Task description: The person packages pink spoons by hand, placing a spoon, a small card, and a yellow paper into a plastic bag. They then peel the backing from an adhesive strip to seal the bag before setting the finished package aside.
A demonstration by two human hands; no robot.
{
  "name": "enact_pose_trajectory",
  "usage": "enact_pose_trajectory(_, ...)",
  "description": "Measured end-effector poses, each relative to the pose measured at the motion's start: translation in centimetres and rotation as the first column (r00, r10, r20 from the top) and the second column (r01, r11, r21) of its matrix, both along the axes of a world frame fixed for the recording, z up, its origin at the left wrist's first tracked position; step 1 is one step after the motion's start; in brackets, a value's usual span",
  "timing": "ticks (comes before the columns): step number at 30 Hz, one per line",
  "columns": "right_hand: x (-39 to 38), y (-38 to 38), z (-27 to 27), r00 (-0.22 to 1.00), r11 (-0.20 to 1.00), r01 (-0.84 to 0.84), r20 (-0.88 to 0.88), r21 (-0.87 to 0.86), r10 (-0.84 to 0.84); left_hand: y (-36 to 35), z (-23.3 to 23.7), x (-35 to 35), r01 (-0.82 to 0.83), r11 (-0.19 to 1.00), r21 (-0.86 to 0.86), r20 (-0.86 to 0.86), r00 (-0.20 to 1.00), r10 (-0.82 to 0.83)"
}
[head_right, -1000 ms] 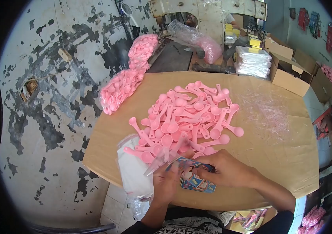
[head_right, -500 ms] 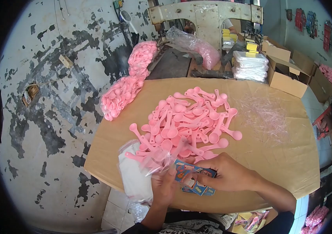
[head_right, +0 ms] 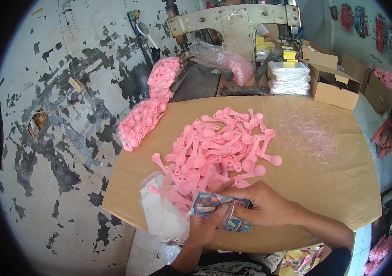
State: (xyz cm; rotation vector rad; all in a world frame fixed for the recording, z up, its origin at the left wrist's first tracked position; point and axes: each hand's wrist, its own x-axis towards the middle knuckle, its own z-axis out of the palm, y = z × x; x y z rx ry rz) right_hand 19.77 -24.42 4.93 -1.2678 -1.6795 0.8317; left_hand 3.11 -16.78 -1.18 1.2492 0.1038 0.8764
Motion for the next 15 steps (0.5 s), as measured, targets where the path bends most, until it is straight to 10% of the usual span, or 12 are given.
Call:
enact_pose_trajectory(6, -0.2, -0.2, -1.3, 0.989, 0.993, 0.056, -0.133, -0.106, -0.07, 0.7, -1.5, -0.5, 0.222, 0.92, -0.323, 0.424, 0.903, -0.07)
enact_pose_trajectory(11, -1.5, -0.4, -1.5, 0.965, 0.987, 0.141, -0.213, -0.075, -0.154, 0.7, -1.2, -0.6, 0.122, 0.992, -0.029, 0.235, 0.966, -0.112)
enact_pose_trajectory(15, -1.5, -0.3, -2.1, 0.961, 0.988, 0.083, -0.253, -0.133, -0.115, -0.1, -1.7, -1.4, 0.119, 0.944, -0.309, 0.269, 0.963, -0.034)
